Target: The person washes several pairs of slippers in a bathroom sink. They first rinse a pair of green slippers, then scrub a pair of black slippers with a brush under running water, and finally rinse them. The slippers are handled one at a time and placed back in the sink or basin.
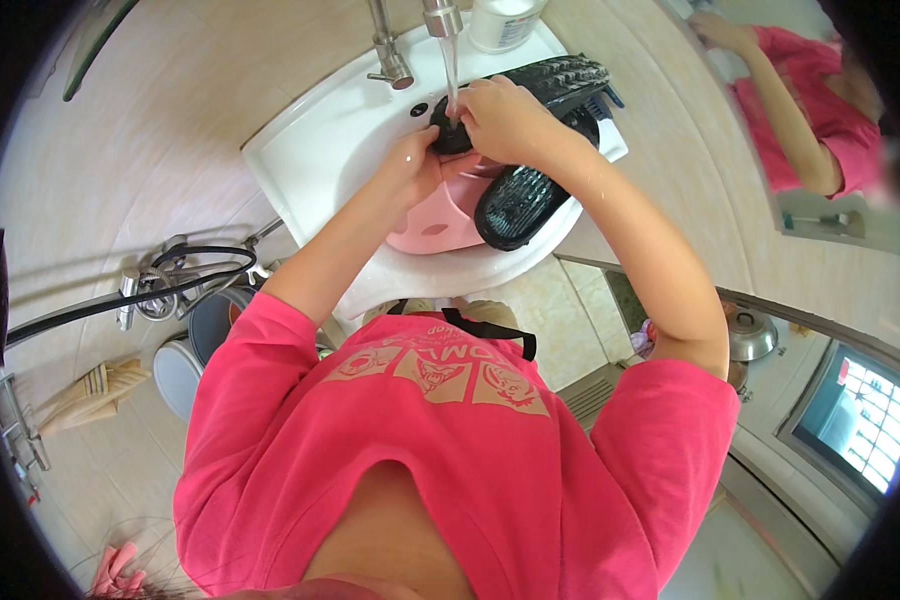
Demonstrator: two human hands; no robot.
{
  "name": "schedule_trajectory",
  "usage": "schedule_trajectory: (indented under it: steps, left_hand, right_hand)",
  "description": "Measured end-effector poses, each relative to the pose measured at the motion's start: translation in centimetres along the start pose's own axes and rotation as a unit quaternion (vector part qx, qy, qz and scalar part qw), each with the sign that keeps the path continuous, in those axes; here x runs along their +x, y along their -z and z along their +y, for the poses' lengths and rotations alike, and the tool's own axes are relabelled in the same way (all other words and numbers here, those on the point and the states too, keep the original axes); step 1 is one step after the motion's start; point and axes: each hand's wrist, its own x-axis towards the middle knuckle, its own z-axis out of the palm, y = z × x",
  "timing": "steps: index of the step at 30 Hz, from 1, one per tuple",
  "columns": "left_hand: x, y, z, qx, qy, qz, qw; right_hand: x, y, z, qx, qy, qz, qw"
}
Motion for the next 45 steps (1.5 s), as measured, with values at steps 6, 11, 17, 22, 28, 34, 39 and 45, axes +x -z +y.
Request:
schedule_trajectory:
  steps: [6,11,17,22,28,34,39,45]
  left_hand:
    - [-1.5,0.4,0.1,0.009,0.029,0.021,0.999]
    - [-2.8,0.5,0.1,0.044,0.016,0.025,0.999]
    - [-2.5,1.2,0.8,0.057,0.008,-0.01,0.998]
    - [-2.9,2.1,1.2,0.061,-0.019,0.01,0.998]
    - [-3.8,3.7,2.2,0.074,-0.016,0.062,0.995]
    - [-4.5,4.8,2.3,0.064,-0.021,0.087,0.994]
    - [-4.1,6.4,1.2,0.031,-0.022,0.058,0.998]
    - [-3.8,4.7,-0.4,0.02,-0.036,0.109,0.993]
  right_hand:
    - [-1.8,0.2,0.7,-0.002,0.002,0.055,0.998]
    - [-2.0,1.6,1.9,0.04,-0.072,0.051,0.995]
    - [-1.2,1.4,2.4,0.053,-0.066,0.03,0.996]
    - [1.4,0.0,0.9,0.074,-0.021,0.018,0.997]
    - [6.2,-3.6,0.5,0.107,-0.013,-0.069,0.992]
    - [10.0,-4.2,-1.1,0.139,-0.117,-0.246,0.952]
    - [10.7,-4.7,-0.7,0.128,-0.069,-0.319,0.937]
    - [12.0,-6.0,0.1,-0.002,0.134,-0.328,0.935]
